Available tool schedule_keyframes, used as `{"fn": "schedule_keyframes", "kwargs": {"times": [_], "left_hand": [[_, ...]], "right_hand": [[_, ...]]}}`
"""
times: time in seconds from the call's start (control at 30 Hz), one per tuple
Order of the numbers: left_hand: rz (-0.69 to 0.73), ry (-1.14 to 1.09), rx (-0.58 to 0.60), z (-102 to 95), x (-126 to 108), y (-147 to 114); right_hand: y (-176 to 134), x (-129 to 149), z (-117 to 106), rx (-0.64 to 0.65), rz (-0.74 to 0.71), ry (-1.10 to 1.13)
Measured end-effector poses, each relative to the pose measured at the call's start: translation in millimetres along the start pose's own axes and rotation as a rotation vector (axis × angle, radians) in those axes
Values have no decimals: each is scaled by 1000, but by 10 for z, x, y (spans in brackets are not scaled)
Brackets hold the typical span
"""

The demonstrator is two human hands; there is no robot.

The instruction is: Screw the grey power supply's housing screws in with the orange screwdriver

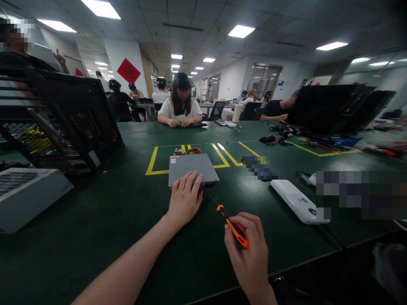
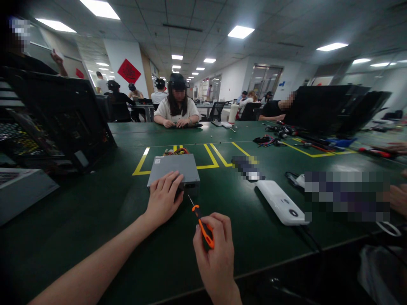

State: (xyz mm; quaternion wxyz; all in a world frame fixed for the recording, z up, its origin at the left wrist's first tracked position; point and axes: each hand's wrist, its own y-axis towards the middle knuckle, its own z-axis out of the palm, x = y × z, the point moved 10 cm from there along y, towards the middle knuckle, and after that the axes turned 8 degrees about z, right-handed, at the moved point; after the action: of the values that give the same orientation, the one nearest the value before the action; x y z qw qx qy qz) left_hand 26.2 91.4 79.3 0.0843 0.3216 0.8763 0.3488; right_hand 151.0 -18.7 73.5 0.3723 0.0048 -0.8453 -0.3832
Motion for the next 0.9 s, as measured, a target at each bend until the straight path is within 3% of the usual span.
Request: {"fn": "schedule_keyframes", "kwargs": {"times": [0.2, 0.4, 0.57, 0.77, 0.9], "left_hand": [[3, 2, -3, -3, -4, -1], [3, 9, 5, 11, 0, -3], [1, 15, 16, 12, 4, -6], [7, 6, 16, 4, 3, -3], [1, 8, 12, 20, 12, -6]], "right_hand": [[-13, -93, 18, -4, 79, 81], [-11, 28, -22, -43, -54, 27], [13, -52, -19, -52, 48, 19], [48, 11, -110, -142, -15, 69], [79, -21, -119, -149, 46, 166]]}}
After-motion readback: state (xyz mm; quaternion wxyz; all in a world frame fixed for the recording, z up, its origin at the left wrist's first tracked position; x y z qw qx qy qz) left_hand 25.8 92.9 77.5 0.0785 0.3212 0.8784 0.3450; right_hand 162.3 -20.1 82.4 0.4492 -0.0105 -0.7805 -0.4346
